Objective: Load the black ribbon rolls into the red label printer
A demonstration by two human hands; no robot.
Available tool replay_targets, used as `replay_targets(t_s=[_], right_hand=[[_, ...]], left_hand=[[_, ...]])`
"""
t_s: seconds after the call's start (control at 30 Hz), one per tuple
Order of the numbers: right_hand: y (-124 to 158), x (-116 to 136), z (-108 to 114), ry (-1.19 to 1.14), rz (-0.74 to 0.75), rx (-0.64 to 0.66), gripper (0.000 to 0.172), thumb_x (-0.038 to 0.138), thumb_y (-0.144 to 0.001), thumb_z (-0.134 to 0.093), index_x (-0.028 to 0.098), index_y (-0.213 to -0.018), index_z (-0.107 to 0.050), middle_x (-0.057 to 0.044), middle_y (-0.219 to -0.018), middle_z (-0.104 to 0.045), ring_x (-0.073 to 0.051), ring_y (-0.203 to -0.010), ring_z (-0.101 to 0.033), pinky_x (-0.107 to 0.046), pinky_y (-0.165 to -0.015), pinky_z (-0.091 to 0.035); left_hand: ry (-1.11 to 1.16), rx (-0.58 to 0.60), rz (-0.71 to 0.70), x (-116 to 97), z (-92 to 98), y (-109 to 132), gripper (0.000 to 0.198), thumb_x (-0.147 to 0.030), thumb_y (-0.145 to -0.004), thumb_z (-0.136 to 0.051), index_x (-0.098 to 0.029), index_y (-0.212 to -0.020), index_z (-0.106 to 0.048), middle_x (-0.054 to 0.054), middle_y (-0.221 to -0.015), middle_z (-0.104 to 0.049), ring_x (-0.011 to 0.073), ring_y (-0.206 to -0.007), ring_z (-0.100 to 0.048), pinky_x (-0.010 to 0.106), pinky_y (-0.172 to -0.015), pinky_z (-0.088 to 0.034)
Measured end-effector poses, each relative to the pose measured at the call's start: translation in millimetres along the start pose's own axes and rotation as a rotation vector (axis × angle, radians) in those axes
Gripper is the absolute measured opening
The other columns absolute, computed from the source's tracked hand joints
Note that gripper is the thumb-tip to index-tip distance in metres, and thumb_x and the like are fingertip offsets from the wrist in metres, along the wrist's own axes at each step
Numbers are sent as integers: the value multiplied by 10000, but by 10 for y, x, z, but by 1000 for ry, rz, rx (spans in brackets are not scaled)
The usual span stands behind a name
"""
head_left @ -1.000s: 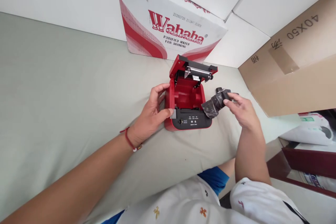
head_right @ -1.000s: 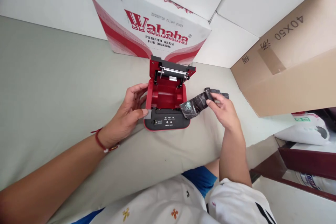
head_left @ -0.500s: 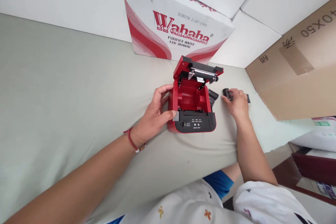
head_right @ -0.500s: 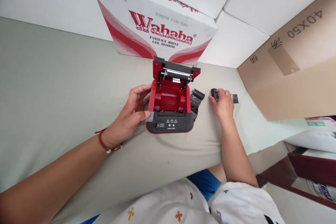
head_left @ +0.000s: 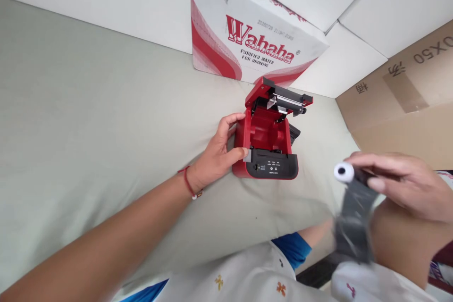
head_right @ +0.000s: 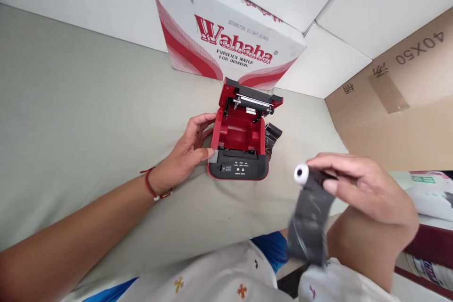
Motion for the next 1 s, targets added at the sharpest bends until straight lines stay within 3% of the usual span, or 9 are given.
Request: replay_targets(t_s=[0.1,0.27,0.33,0.47,0.6,0.77,0.83,0.9,1.0], right_hand=[[-143,385,-334,-167,60,199,309,637,-1117,-858,421,-1295,-987,-47,-949,-903,-187,-602,-723,-322,-486,-537],[-775,399,-852,-151,-87,31,415,516,-1061,-853,269,-1378,-956,16,-712,-682,-151,-592,-550,-303,-575,-491],[-953,369,-1026,-141,-100,-8,443,430,-1054,-798,217,-1420,-926,39,-676,-623,-157,-604,-559,-319,-651,-539],[-1108,316,-1255,-48,-136,-19,443,336,-1063,-733,215,-1453,-905,-27,-887,-812,-227,-802,-758,-412,-919,-665],[-1195,269,-1352,77,-184,-33,470,288,-1085,-710,245,-1517,-891,-79,-1090,-917,-317,-1068,-872,-504,-1113,-682],[-1274,268,-1381,123,-143,-52,418,247,-1086,-702,285,-1436,-928,-81,-1361,-943,-345,-1262,-896,-561,-1218,-672],[-1214,351,-1350,69,-67,-68,357,254,-1077,-720,287,-1346,-951,-71,-1406,-937,-326,-1263,-901,-528,-1197,-688],[-1099,444,-1273,-23,-2,-108,245,326,-1095,-766,287,-1230,-966,-58,-1287,-956,-284,-1134,-910,-453,-1077,-723],[-894,497,-916,-110,55,-420,260,475,-1166,-781,280,-1169,-954,-57,-1127,-945,-245,-998,-879,-402,-938,-720]], left_hand=[[12,12,11,-4,-10,-7,768,-459,-973,-880,-374,-1643,-515,102,-1872,-578,419,-1739,-583,680,-1453,-548],[13,19,6,-11,-21,-23,761,-425,-976,-856,-355,-1641,-495,112,-1877,-558,394,-1714,-601,659,-1462,-523],[17,21,4,0,-28,-28,760,-406,-979,-852,-349,-1645,-489,116,-1865,-560,382,-1687,-620,651,-1461,-519],[15,10,-19,27,-27,-35,758,-390,-972,-863,-342,-1643,-513,119,-1837,-551,381,-1710,-584,650,-1515,-448],[7,-4,-20,68,-10,-36,776,-399,-957,-869,-343,-1647,-519,132,-1837,-517,401,-1722,-558,683,-1526,-414],[-9,-7,-44,75,5,-32,760,-395,-969,-856,-361,-1655,-532,118,-1849,-525,404,-1731,-546,697,-1530,-397],[-15,-4,-48,78,2,-34,763,-392,-974,-849,-360,-1665,-526,121,-1848,-517,403,-1736,-541,699,-1532,-390],[-18,-1,-44,79,0,-37,773,-395,-972,-849,-355,-1670,-518,125,-1847,-507,403,-1734,-542,701,-1529,-393],[-17,5,-30,69,-5,-34,783,-409,-967,-854,-359,-1672,-516,120,-1856,-510,409,-1726,-552,705,-1520,-410]])
Point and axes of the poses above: each hand's wrist, its own y-axis away from the middle knuckle, its own z-axis out of the back of the hand, x = y × z, the point moved 9 cm from there along -y, towards the middle knuckle
